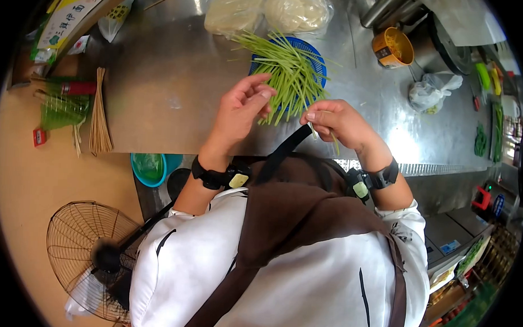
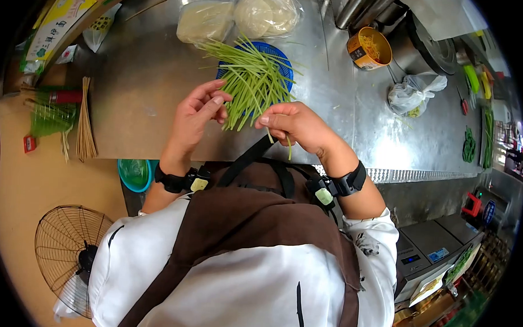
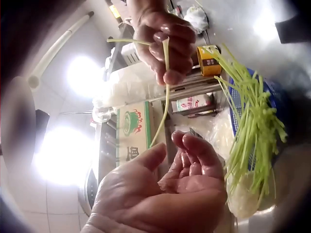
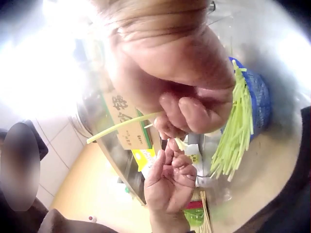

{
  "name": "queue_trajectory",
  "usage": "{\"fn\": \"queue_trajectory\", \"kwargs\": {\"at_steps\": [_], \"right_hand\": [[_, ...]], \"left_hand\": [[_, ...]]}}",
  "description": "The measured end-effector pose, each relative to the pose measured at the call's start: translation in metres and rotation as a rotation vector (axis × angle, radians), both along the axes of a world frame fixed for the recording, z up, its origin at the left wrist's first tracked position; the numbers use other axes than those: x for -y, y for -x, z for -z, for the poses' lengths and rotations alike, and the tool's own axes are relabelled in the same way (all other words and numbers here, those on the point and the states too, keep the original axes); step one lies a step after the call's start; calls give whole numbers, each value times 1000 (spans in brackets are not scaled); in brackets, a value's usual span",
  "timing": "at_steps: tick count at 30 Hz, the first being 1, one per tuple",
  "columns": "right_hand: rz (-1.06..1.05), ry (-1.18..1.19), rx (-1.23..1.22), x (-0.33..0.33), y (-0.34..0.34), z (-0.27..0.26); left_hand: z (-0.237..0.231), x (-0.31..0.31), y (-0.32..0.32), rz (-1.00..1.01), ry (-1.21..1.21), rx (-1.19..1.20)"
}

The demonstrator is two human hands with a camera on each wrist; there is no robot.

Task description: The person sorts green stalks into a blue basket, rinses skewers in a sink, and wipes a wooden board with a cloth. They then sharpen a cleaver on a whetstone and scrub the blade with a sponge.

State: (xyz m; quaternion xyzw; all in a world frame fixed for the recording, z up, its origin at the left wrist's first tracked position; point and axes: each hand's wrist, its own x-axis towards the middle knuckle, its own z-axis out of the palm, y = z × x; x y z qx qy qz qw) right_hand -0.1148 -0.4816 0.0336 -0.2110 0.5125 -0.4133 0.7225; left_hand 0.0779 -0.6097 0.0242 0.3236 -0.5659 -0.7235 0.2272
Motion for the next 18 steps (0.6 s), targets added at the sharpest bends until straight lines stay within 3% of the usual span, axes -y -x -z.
{"fn": "queue_trajectory", "kwargs": {"at_steps": [4, 6, 7, 9, 13, 15, 18], "right_hand": [[-67, -5, 48, 5, -1, 10], [-53, 184, -379, 6, -3, 15], [-56, 182, -380, 9, -2, 16], [115, 491, -1014, 17, -1, 17], [126, 455, -946, 29, 3, 2], [43, 475, -1246, 31, 3, 7], [-3, 386, -1328, 25, 1, 11]], "left_hand": [[1, -3, 8, 75, -25, -60], [-1, -4, 8, 80, -6, -41], [2, -3, 6, 45, -2, -34], [6, -3, 1, 10, 0, -26], [14, 1, -16, -107, -13, 14], [19, 1, -26, -131, -17, 44], [22, 1, -36, -135, -6, 64]]}}
